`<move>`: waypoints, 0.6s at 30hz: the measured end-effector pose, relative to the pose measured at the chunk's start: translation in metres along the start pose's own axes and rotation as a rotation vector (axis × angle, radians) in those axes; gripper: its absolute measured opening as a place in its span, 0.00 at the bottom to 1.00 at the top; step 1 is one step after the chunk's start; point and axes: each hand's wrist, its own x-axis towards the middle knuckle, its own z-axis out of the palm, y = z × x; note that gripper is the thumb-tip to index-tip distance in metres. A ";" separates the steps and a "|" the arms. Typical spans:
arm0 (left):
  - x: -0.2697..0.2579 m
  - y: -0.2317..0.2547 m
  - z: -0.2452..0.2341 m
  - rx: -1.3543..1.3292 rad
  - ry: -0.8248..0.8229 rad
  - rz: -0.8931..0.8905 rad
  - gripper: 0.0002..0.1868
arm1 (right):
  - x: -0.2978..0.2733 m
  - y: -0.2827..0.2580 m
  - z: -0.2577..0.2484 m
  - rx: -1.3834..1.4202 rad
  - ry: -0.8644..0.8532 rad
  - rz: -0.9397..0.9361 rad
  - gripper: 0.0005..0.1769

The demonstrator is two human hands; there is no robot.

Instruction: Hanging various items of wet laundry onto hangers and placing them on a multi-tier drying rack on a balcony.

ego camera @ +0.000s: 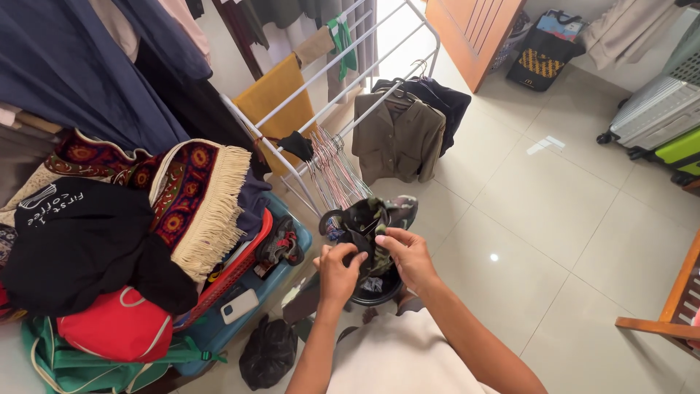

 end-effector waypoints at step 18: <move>0.013 -0.011 0.030 -0.860 -0.076 -0.436 0.10 | -0.023 0.002 0.017 -0.849 0.115 -0.732 0.10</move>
